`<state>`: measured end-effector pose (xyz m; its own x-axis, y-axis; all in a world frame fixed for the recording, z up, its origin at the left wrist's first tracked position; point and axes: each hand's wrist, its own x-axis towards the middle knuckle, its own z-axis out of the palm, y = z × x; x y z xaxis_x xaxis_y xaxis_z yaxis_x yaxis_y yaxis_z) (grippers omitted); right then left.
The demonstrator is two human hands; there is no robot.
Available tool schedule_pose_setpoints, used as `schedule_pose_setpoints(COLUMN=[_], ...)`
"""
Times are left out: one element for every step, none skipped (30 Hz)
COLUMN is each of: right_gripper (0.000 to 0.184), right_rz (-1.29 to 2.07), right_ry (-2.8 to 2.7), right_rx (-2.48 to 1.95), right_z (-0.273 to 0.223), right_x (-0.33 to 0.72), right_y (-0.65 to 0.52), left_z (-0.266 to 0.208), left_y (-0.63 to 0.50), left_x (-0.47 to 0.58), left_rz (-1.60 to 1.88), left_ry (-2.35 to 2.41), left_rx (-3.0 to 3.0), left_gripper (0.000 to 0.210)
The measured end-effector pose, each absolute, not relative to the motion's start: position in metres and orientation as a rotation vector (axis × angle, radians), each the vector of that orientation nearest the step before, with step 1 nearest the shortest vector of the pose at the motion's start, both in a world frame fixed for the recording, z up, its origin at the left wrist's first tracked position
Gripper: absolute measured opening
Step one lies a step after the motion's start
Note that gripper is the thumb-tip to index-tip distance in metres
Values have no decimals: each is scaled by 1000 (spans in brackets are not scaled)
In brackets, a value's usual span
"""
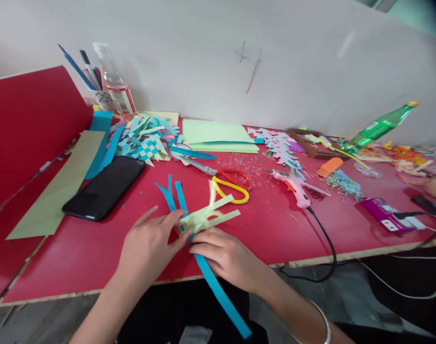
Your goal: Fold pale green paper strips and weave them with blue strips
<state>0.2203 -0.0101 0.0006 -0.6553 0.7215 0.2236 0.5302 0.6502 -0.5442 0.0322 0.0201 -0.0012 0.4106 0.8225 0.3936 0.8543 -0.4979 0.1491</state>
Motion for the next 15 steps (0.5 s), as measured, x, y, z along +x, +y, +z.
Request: schedule_pose_setpoints(right_gripper=[25,24,24,24,24,24,25,25,25,25,25,25,25,25,25], right_rz=[600,588,577,568,559,555,557,564,572,583,595,602,601,597,593], right_ry=[-2455,-2466,-2475,-2483,-2487,-2489,-2489,-2484,-2475,-2466,-2460,-2456,-2455,-2459,-2462], right_rx=[-986,-992,-997,-1002,-1002,-1003,-1005,-1010,-1018,-1025,-1031,-1031,-1029,-1025,-1023], right_z=[0,0,0,0,0,1,1,2,3,3,3,3,3,3,2], right_x=[221,221,221,222,222,222,222,222,222,222,222,222,221,221,221], right_y=[-10,-10,-10,-10,-11,-11,-11,-12,-12,-11,-11,-11,-10,-10,-10], left_z=[-2,-4,-5,-7,-8,-9,-10,-11,-11,-12,-12,-13,-14,-14,-15], left_y=[20,19,19,18,18,17,17,17,17,17,17,17,17,18,18], left_x=[30,28,26,25,24,23,22,22,22,22,21,21,20,20,20], left_rz=[-638,-633,-635,-641,-649,-657,-668,-679,-692,-704,-716,-729,-739,-744,-748], left_ry=[-1513,-1491,-1465,-1442,-1423,-1415,-1416,-1422,-1428,-1433,-1434,-1432,-1425,-1418,-1411], left_rx=[-2601,-2625,-2645,-2661,-2677,-2690,-2702,-2715,-2731,-2751,-2772,-2793,-2811,-2826,-2834], left_gripper=[25,22,21,20,21,21,22,23,24,24,24,23,23,22,22])
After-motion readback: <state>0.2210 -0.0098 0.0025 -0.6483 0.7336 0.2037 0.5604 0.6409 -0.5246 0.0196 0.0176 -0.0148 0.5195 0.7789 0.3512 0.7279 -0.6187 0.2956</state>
